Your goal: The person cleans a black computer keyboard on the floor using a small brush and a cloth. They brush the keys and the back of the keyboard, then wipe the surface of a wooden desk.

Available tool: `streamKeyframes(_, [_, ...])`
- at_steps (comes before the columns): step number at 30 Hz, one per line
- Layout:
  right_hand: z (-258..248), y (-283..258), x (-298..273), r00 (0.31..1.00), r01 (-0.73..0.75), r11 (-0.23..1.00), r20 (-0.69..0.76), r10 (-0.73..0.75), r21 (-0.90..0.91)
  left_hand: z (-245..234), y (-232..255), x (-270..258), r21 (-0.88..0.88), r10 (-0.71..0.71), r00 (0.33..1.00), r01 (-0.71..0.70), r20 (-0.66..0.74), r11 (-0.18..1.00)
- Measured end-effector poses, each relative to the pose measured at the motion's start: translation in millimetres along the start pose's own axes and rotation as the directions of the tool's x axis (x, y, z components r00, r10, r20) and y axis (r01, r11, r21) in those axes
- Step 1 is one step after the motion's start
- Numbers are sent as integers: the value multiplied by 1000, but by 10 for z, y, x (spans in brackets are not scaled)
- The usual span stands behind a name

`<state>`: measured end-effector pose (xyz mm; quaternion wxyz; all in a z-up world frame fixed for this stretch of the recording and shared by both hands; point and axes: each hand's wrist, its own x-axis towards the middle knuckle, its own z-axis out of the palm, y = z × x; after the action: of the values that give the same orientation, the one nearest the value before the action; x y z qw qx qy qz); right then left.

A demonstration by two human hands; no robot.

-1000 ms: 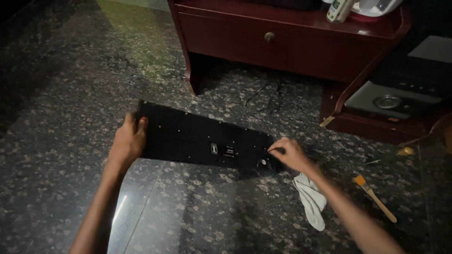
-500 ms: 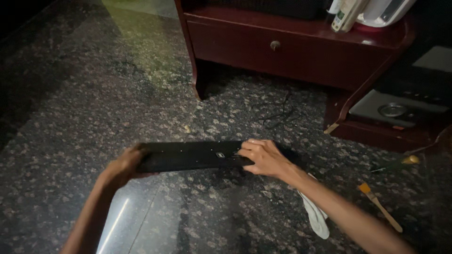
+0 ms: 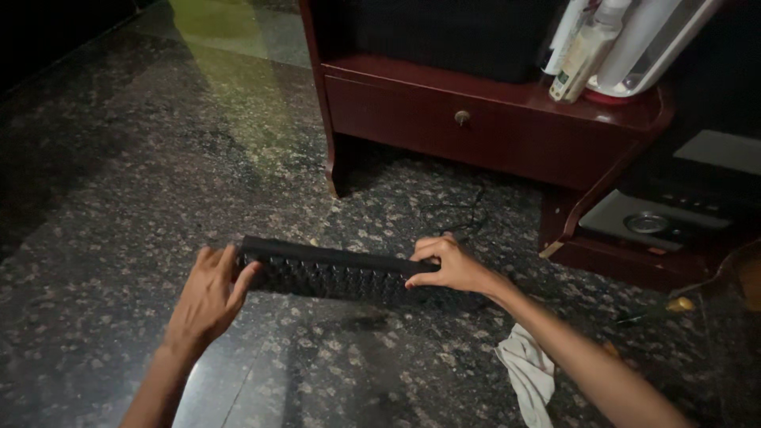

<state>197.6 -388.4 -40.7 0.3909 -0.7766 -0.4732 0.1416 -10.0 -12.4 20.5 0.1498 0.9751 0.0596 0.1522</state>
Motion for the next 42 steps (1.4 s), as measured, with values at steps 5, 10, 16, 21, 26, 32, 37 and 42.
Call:
streamKeyframes(5, [-150,-137,-20,992,18,970,119,-49,243,203,56,-152,-268,-70,989,33,-129,963])
streamKeyframes(10, [-574,-473,72,955,-138,967,289,73,212,-43,338,-183,-712,-307,950,257,60,653])
streamKeyframes(16, [-1192,-1024,304,853,-255,930,515,87,264,-293,205,-224,-731,-514,800,547,311,409])
streamKeyframes(21, [-1344,-1539,786,702,-316,908,712,28,275,-215,-326,-266,-738,-537,626,675,565,11])
streamKeyframes(26, [-1482,-1661,1111,711,-300,928,700,64,220,-284,-577,-678,-736,-663,563,677,493,27])
streamKeyframes(32, [-2126,-1041,1212,864,-274,886,501,56,373,-802,-604,-936,-776,-744,480,625,465,-81])
streamKeyframes(37, [-1262,-355,1047,913,-392,432,287,289,812,-599,-330,-851,-811,-721,466,539,512,-227])
streamKeyframes(42, [405,-515,814,648,-294,-68,251,719,953,-450,79,-510,-934,-687,639,306,346,-186])
